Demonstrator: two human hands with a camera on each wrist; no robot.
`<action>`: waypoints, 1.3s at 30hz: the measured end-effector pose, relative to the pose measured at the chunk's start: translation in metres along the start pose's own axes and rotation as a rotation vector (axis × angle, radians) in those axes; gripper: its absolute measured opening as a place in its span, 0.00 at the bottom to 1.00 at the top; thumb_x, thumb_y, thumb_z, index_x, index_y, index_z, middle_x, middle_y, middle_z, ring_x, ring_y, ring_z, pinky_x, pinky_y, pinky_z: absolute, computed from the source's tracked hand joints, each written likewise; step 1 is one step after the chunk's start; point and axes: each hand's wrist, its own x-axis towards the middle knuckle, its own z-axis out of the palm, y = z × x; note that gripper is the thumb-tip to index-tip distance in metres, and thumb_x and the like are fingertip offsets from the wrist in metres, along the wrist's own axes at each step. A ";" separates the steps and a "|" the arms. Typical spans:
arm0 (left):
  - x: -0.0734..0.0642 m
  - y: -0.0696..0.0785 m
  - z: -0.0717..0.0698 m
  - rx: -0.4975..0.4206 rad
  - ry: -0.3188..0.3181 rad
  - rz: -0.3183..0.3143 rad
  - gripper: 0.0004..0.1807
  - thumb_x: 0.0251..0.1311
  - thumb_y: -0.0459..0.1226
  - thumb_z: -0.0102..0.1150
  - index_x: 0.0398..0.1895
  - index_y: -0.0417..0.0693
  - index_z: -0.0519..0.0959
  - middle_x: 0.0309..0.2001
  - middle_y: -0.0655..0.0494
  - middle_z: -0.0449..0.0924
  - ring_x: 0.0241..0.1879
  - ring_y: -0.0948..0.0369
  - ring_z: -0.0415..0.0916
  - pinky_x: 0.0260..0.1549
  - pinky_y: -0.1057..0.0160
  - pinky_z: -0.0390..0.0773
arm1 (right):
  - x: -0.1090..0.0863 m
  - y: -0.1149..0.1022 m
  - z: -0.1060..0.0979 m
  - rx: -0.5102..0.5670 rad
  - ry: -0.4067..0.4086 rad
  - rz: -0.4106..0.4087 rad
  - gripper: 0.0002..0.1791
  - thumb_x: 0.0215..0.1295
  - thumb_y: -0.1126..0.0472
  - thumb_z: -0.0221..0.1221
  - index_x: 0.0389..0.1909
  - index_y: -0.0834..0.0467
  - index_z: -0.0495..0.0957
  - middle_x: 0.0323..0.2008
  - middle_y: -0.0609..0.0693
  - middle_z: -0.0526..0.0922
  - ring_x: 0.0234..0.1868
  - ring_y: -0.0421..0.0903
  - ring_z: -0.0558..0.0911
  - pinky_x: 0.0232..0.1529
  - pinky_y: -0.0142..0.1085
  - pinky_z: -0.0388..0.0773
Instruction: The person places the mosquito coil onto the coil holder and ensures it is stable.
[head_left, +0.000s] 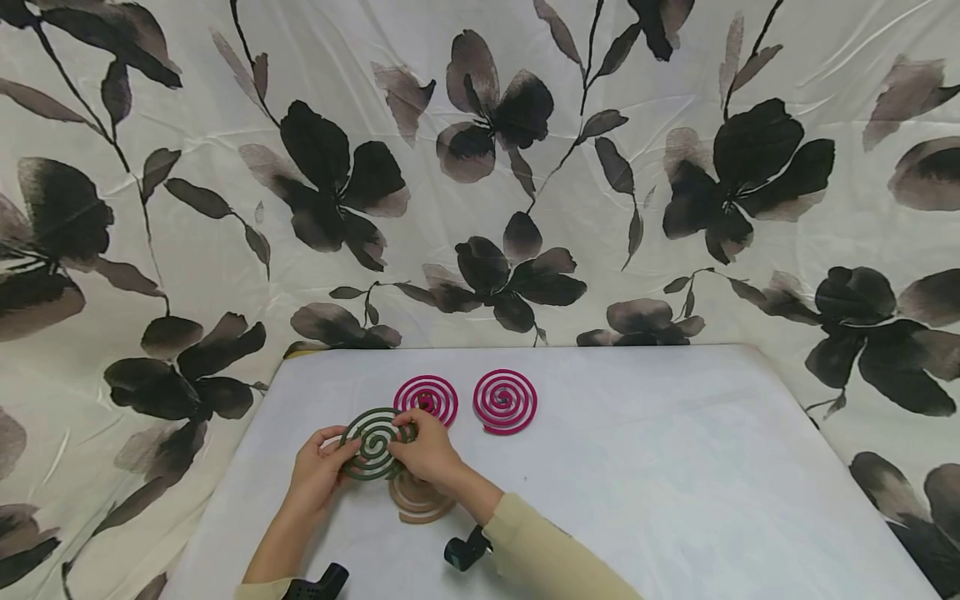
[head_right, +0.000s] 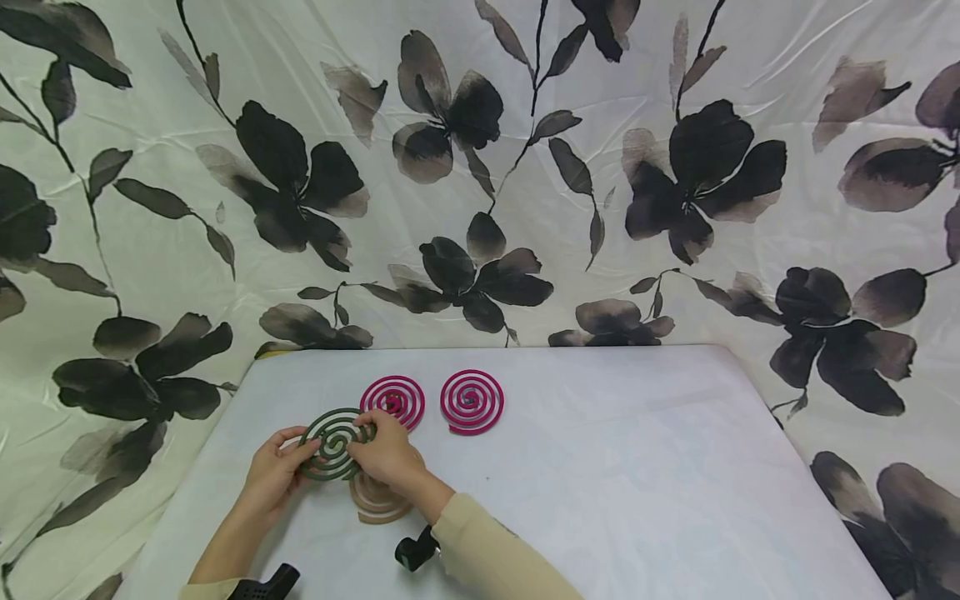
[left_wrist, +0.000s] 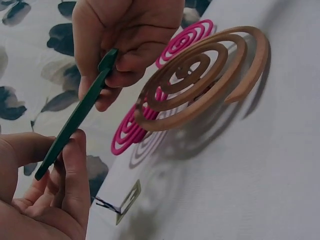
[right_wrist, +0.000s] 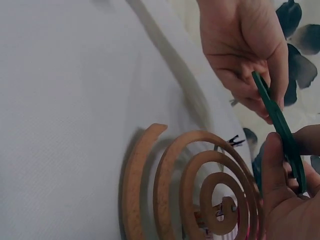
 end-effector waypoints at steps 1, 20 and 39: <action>0.001 0.001 -0.001 0.003 0.001 0.001 0.24 0.65 0.34 0.60 0.59 0.39 0.60 0.30 0.61 0.82 0.25 0.66 0.79 0.23 0.69 0.77 | 0.000 -0.002 0.000 -0.002 -0.004 0.011 0.14 0.57 0.65 0.68 0.44 0.53 0.78 0.46 0.46 0.78 0.48 0.40 0.75 0.48 0.35 0.76; 0.017 0.012 -0.017 0.087 -0.011 -0.015 0.34 0.62 0.37 0.64 0.65 0.38 0.56 0.33 0.62 0.82 0.27 0.67 0.79 0.24 0.69 0.78 | 0.019 -0.017 0.012 0.016 -0.052 0.043 0.14 0.57 0.67 0.67 0.43 0.55 0.78 0.38 0.46 0.76 0.33 0.39 0.77 0.31 0.33 0.79; 0.041 0.022 -0.028 0.149 -0.023 -0.025 0.38 0.62 0.40 0.65 0.69 0.34 0.57 0.39 0.64 0.82 0.33 0.69 0.78 0.30 0.69 0.78 | 0.050 -0.016 0.027 0.138 -0.025 0.099 0.10 0.57 0.69 0.66 0.39 0.56 0.83 0.36 0.48 0.78 0.26 0.41 0.79 0.21 0.35 0.80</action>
